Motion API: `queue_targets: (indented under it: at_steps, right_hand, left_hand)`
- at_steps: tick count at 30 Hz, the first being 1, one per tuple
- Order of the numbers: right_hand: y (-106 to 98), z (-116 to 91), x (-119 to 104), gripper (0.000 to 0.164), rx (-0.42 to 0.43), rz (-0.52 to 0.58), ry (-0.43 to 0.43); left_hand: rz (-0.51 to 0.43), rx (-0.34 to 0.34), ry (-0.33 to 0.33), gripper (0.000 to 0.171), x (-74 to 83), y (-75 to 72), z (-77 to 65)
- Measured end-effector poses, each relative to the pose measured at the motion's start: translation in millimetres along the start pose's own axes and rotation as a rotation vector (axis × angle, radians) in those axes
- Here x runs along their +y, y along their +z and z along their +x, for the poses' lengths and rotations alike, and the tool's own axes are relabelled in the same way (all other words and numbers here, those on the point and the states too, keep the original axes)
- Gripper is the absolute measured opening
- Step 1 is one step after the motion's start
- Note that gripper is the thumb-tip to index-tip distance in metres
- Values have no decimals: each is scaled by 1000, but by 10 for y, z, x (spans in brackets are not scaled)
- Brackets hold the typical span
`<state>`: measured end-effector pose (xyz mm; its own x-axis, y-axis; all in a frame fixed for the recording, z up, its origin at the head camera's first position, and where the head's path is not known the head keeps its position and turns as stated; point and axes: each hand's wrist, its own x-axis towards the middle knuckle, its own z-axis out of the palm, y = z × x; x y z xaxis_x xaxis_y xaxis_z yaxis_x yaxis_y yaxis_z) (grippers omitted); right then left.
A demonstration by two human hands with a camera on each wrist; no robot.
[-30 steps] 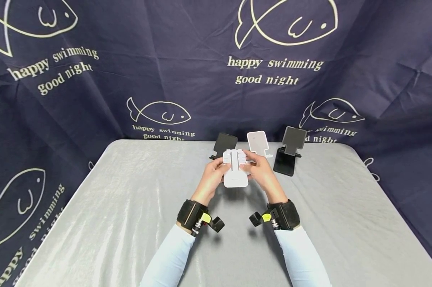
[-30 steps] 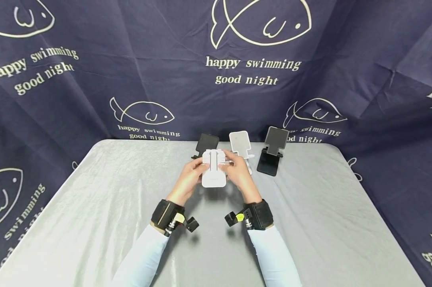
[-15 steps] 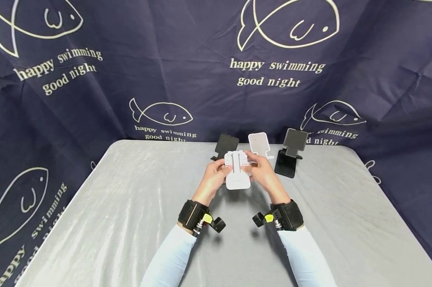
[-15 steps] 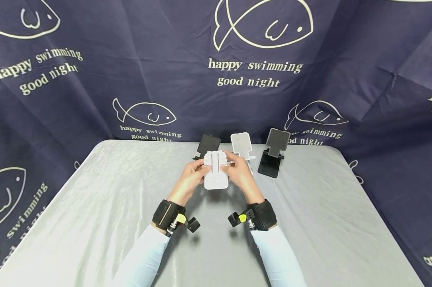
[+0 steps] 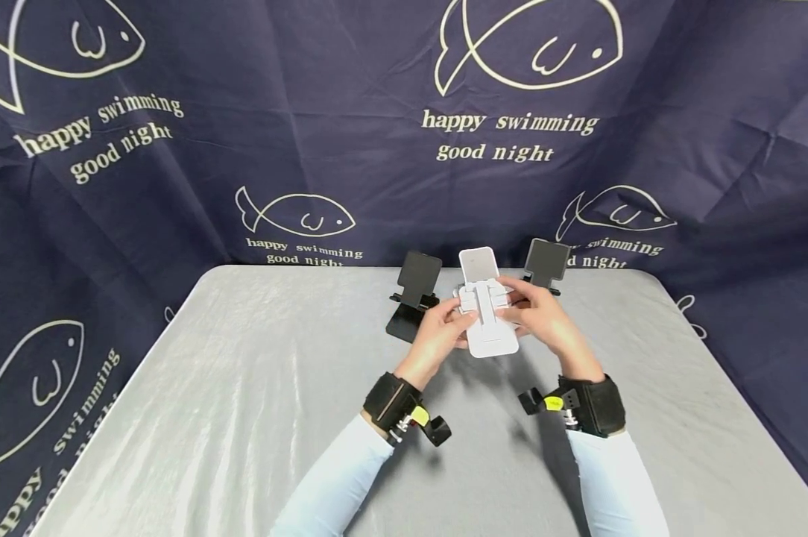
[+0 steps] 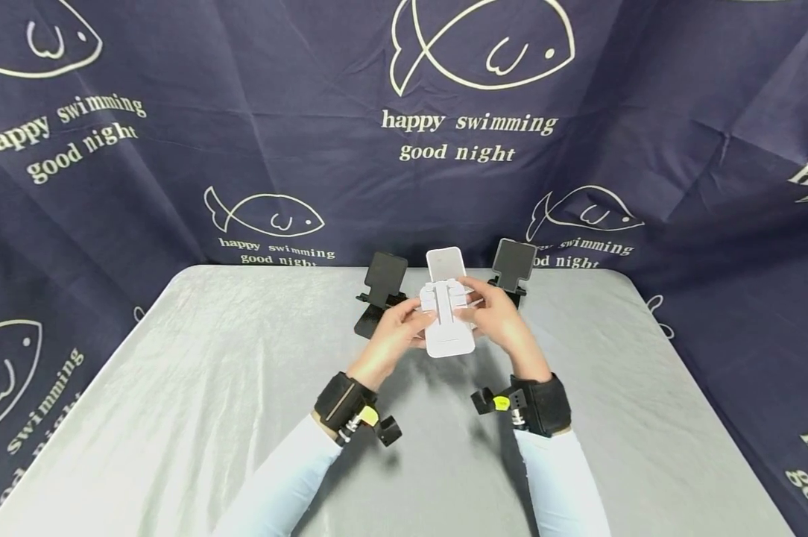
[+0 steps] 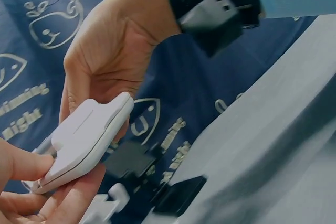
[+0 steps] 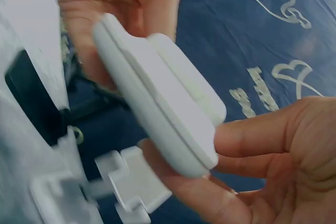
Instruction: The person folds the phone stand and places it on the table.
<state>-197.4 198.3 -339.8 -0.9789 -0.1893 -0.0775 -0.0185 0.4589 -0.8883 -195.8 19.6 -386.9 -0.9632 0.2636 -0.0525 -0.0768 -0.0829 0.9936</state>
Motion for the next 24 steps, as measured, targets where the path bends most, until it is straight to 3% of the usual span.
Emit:
queue_targets:
  at_steps: [6, 12, 18, 24]
  right_hand:
    - [-210, -137, 112, 58, -38, -23, 19]
    - [-269, -197, 340, 57, -67, -67, 70]
    - [-268, -198, 607, 56, -96, -56, 136]
    - [-284, -169, 769, 58, -82, -97, 182]
  left_hand:
    - [-23, -65, -37, 36, -65, 275, 13]
    - [5, -99, -63, 27, -300, 419, 37]
    - [112, -116, -90, 18, -496, 525, 84]
    - [274, -90, -63, 20, -607, 597, 178]
